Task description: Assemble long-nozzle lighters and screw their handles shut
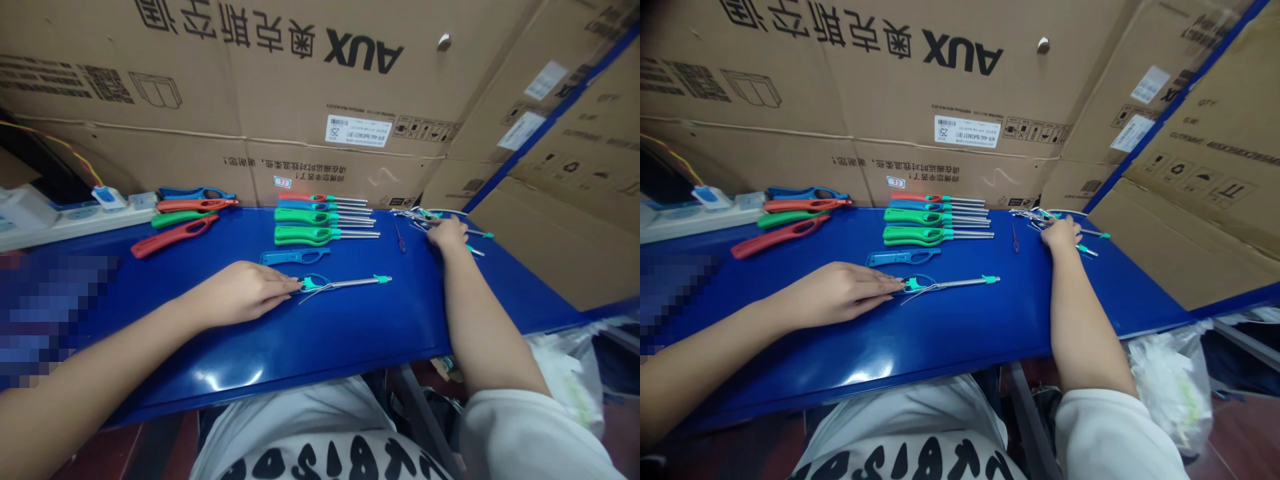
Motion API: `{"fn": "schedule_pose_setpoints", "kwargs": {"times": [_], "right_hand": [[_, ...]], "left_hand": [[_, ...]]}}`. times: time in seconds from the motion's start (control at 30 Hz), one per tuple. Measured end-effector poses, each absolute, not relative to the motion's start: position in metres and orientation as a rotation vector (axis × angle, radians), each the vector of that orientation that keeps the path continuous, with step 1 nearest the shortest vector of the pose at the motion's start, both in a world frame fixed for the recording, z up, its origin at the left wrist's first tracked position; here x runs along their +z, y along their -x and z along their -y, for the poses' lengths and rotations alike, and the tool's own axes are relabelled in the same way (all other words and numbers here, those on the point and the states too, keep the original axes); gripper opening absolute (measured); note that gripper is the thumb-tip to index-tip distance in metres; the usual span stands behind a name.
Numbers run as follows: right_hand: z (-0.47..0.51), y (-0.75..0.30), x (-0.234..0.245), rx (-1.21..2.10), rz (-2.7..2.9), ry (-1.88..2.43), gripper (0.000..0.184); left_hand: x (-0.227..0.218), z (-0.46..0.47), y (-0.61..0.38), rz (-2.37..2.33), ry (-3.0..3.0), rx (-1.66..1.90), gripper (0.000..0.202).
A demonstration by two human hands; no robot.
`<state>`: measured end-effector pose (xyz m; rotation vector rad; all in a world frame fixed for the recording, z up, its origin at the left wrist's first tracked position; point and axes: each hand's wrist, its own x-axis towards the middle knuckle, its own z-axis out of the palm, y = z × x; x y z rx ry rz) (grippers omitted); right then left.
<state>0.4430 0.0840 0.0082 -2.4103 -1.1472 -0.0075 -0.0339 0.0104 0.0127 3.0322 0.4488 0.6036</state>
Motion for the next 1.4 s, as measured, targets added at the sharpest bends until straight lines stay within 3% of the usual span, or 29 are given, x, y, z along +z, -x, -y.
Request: {"fn": "schedule_pose_setpoints", "kwargs": {"times": [0.27, 0.47, 0.7, 0.77, 0.93, 1.07, 1.17, 1.27, 1.4], "right_hand": [[-0.086, -0.433, 0.004, -0.031, 1.047, 2.471, 0.020], [-0.087, -0.429, 0.005, -0.023, 1.083, 2.435, 0.009], [-0.089, -0.409, 0.025, -0.151, 1.171, 2.098, 0.010], [-0.087, -0.380, 0.032, -0.028, 1.259, 1.711, 0.013], [-0.045, -0.266, 0.031, 0.763, 1.535, 1.095, 0.032], [0.001, -0.205, 0.022, 1.002, 1.761, 0.895, 0.022], [0.014, -0.197, 0.016, 0.770, 1.966, 0.820, 0.014], [0.009, -0.208, 0.014, 0.552, 2.064, 0.846, 0.019], [0.005, -0.224, 0.021, 0.585, 2.417, 0.778, 0.016]], "left_hand": [[0.015, -0.007, 0.033, -0.439, -3.043, 0.594, 0.030], [0.014, -0.009, 0.033, -0.436, -3.037, 0.596, 0.029], [0.014, -0.003, 0.027, -0.678, -2.844, 0.684, 0.034], [0.013, 0.001, 0.021, -0.824, -2.678, 0.823, 0.040], [0.009, 0.006, 0.007, -0.927, -2.224, 1.038, 0.054], [0.006, 0.008, 0.005, -0.917, -2.067, 1.051, 0.062], [0.004, 0.008, 0.004, -0.968, -1.975, 1.041, 0.053], [0.002, 0.006, 0.003, -0.937, -1.790, 1.062, 0.052], [0.005, 0.002, 0.003, -0.917, -1.639, 1.118, 0.048]]}}
